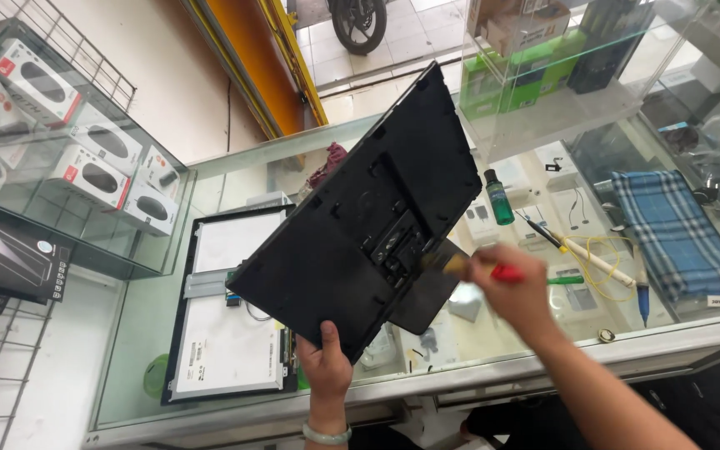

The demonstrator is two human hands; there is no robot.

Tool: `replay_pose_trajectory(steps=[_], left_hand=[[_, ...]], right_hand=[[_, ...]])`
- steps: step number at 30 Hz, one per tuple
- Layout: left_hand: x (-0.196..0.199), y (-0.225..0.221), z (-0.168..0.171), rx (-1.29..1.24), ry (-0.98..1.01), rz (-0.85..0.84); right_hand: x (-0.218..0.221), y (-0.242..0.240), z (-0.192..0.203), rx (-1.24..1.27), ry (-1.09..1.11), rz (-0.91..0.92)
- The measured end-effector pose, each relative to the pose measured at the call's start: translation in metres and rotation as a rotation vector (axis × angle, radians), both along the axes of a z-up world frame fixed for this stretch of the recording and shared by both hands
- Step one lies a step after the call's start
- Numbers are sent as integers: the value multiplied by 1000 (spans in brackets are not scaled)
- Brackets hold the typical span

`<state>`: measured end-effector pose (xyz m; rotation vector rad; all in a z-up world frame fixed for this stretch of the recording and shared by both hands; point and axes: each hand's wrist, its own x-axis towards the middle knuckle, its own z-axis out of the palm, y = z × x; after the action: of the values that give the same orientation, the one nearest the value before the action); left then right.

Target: Disassembling a computer monitor and cleaning the internal components using a screwdriver and brush

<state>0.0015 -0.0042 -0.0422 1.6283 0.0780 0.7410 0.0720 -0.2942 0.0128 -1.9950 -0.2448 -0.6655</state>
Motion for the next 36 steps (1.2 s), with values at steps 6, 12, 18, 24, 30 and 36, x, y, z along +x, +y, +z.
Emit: replay_pose_trajectory(steps=[6,12,18,24,30,36], left_hand=[[-1,-5,-30,-98,15,15],[0,-2,-28,-170,9,-19],[-2,3,-28,-52,33,-1],[2,-2,-45,-106,17,42],[3,1,-29,-128,-26,-34],[2,7,-56,-38,32,81]], right_hand=[[35,-18,38,-92,-204,-106],[-52,37,20,-129,-282,333],[48,-33,18,-114,-113,54],[59,-29,-42,-463,-344,-78],[1,-3,-23,-189,-335,193],[47,-30,-1,-162,-307,-125]])
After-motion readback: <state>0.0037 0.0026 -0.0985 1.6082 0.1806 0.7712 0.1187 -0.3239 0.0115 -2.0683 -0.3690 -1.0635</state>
